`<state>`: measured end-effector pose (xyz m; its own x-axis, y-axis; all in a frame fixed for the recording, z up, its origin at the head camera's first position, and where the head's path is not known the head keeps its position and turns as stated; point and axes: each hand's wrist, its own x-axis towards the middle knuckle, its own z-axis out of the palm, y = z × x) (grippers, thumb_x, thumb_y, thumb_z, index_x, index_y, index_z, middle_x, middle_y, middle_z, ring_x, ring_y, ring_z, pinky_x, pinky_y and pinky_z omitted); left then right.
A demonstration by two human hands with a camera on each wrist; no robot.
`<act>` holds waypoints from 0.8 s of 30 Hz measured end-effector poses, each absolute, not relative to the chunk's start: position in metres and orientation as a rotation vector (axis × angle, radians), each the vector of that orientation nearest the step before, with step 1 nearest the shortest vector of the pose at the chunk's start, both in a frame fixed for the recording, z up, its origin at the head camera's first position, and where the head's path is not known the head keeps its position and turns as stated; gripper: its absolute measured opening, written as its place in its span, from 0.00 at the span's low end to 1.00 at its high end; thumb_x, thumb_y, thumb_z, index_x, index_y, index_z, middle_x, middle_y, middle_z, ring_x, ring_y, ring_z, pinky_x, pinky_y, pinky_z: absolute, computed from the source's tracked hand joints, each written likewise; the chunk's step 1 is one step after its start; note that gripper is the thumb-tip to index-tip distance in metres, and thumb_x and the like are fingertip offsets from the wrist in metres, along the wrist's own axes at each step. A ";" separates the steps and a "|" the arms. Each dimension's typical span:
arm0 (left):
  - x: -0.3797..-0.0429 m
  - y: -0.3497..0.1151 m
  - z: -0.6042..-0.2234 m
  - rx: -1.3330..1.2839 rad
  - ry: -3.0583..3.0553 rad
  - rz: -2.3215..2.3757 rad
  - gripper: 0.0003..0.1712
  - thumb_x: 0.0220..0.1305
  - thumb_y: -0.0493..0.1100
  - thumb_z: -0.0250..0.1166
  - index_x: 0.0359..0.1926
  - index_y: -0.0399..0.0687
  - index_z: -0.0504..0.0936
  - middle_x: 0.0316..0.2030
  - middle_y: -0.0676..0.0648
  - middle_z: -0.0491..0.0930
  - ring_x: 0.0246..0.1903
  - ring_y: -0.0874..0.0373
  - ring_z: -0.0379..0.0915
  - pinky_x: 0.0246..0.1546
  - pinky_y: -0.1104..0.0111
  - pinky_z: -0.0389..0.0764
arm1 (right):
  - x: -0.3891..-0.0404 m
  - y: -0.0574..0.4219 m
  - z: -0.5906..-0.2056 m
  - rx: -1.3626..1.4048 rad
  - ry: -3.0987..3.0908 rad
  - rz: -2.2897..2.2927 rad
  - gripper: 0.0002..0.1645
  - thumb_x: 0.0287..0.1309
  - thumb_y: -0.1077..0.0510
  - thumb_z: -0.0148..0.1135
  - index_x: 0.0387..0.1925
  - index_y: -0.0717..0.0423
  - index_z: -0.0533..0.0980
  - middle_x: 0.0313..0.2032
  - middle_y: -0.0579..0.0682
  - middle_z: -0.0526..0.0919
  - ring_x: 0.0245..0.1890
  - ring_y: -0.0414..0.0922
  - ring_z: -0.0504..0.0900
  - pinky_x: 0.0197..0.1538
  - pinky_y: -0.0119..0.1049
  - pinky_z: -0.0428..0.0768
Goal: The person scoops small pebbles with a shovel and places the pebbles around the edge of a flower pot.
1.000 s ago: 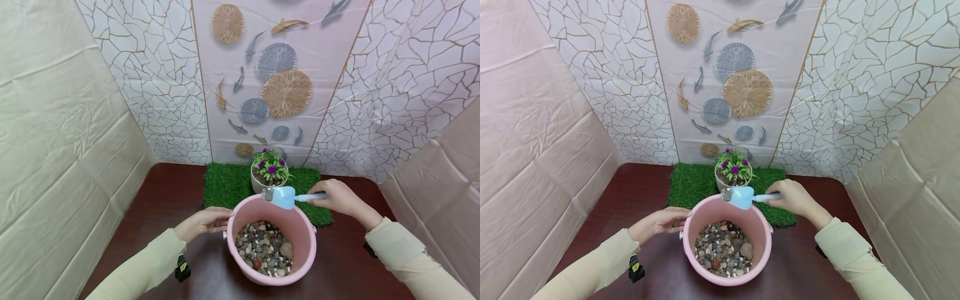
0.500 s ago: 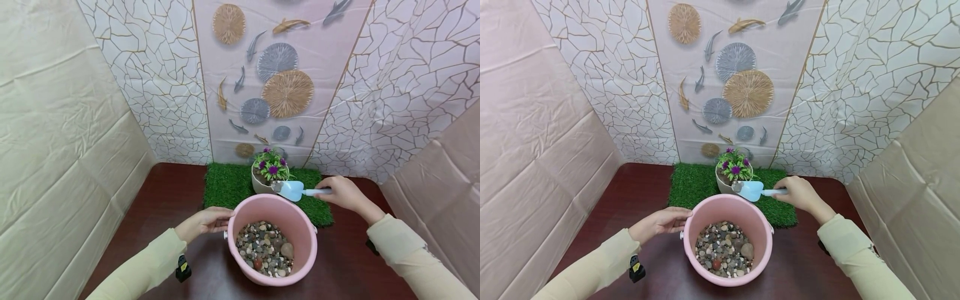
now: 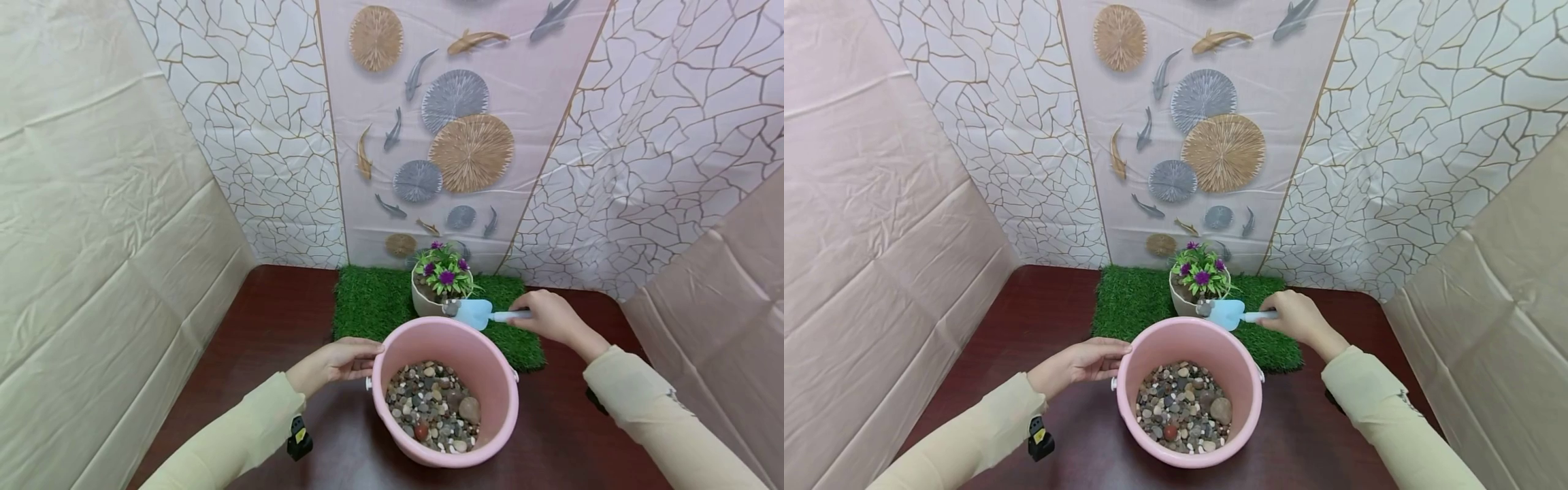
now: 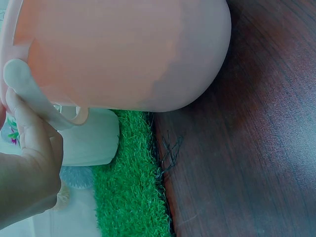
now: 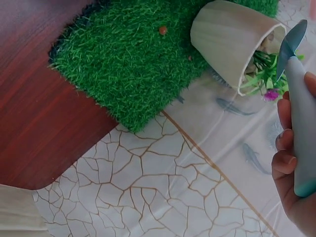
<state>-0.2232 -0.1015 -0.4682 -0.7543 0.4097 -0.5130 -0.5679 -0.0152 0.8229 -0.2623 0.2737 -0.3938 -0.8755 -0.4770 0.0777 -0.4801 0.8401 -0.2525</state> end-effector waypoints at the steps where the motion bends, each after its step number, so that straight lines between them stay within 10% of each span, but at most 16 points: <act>1: -0.223 -0.102 -0.468 -0.171 1.588 1.843 0.17 0.66 0.38 0.58 0.55 0.36 0.76 0.22 0.56 0.82 0.23 0.68 0.79 0.29 0.79 0.84 | -0.263 0.272 -0.395 0.780 -3.005 0.418 0.09 0.52 0.56 0.68 0.30 0.59 0.84 0.20 0.43 0.81 0.15 0.34 0.66 0.19 0.27 0.65; 24: -0.223 -0.101 -0.469 -0.175 1.602 1.844 0.13 0.66 0.38 0.58 0.50 0.39 0.79 0.22 0.56 0.82 0.23 0.68 0.79 0.30 0.78 0.84 | -0.289 0.230 -0.394 0.627 -3.054 0.268 0.12 0.53 0.57 0.66 0.18 0.56 0.79 0.13 0.44 0.74 0.13 0.38 0.64 0.17 0.28 0.62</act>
<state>-0.2235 -0.1012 -0.4690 -0.7605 0.3985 -0.5127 -0.5635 -0.0126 0.8260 -0.2888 0.2301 -0.3942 -0.9196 -0.3902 0.0462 -0.3923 0.9049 -0.1650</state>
